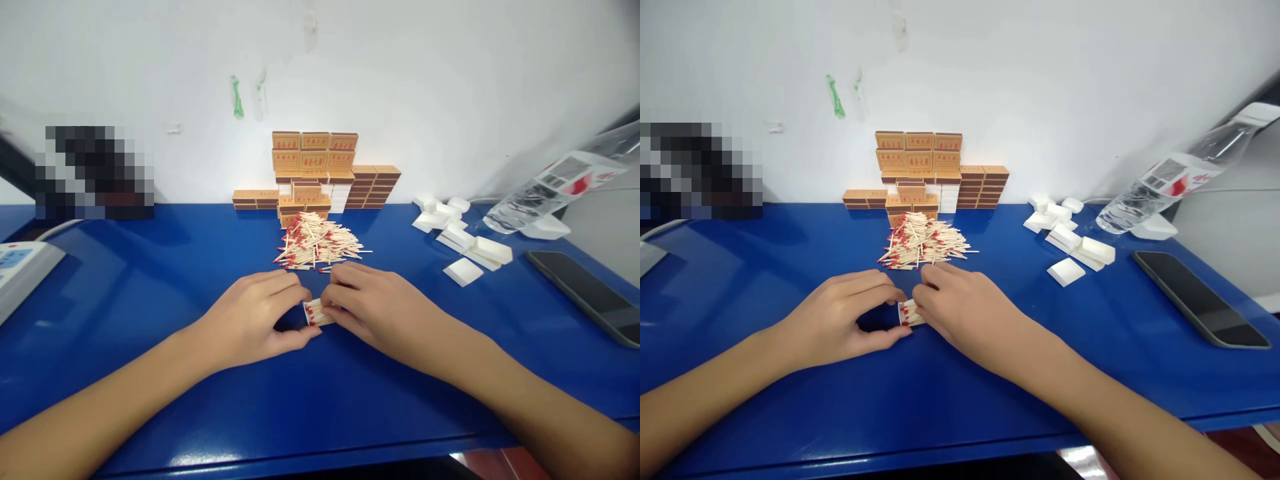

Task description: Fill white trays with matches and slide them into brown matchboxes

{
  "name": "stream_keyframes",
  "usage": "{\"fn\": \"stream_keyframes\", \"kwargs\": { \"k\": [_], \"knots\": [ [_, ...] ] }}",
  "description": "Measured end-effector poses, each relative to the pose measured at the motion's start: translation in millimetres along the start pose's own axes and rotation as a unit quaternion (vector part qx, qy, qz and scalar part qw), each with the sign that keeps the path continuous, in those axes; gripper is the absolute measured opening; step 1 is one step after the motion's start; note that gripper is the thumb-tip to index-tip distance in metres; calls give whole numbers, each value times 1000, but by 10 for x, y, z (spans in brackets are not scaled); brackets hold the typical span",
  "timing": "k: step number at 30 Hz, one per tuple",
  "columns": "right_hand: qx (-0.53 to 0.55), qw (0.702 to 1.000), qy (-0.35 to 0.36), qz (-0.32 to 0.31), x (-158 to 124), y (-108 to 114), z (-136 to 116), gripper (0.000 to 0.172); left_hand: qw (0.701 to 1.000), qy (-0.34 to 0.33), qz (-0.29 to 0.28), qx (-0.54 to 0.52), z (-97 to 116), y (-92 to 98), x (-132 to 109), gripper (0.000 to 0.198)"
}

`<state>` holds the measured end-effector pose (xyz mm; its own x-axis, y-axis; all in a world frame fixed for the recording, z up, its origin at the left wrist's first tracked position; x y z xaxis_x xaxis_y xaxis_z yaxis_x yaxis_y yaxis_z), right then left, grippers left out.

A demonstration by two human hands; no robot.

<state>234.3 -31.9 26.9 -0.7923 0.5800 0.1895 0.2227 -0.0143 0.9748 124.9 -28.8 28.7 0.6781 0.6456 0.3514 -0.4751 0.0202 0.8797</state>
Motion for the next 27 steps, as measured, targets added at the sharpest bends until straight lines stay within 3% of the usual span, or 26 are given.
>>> {"fn": "stream_keyframes", "kwargs": {
  "k": [7, 16, 23, 27],
  "knots": [
    [57, 998, 11, 4, -34, 36, 4, 19, 1000, 0, -3, -4, -16, -13, 2, 21],
    [38, 999, 4, 7, -52, 6, -14, 22, 1000, 9, -4, -13, -28, 1, -11, 14],
    [67, 998, -9, 20, -47, 14, 26, 26, 999, 35, 10, 22, -77, 1, -6, 45],
    [120, 992, -24, 21, -60, 7, 63, 21, 999, 42, -11, 9, -104, -57, -2, 30]
  ]
}}
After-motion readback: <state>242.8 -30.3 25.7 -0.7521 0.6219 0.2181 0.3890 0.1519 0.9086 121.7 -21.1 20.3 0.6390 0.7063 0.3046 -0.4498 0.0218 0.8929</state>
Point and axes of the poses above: each hand's wrist, its own x-axis towards the middle knuckle, its own y-axis out of the back of the hand, z = x × y, the point moved 9 cm from there along x, towards the middle knuckle, and after that the axes turned 10 degrees about y, right-handed, at the moved point
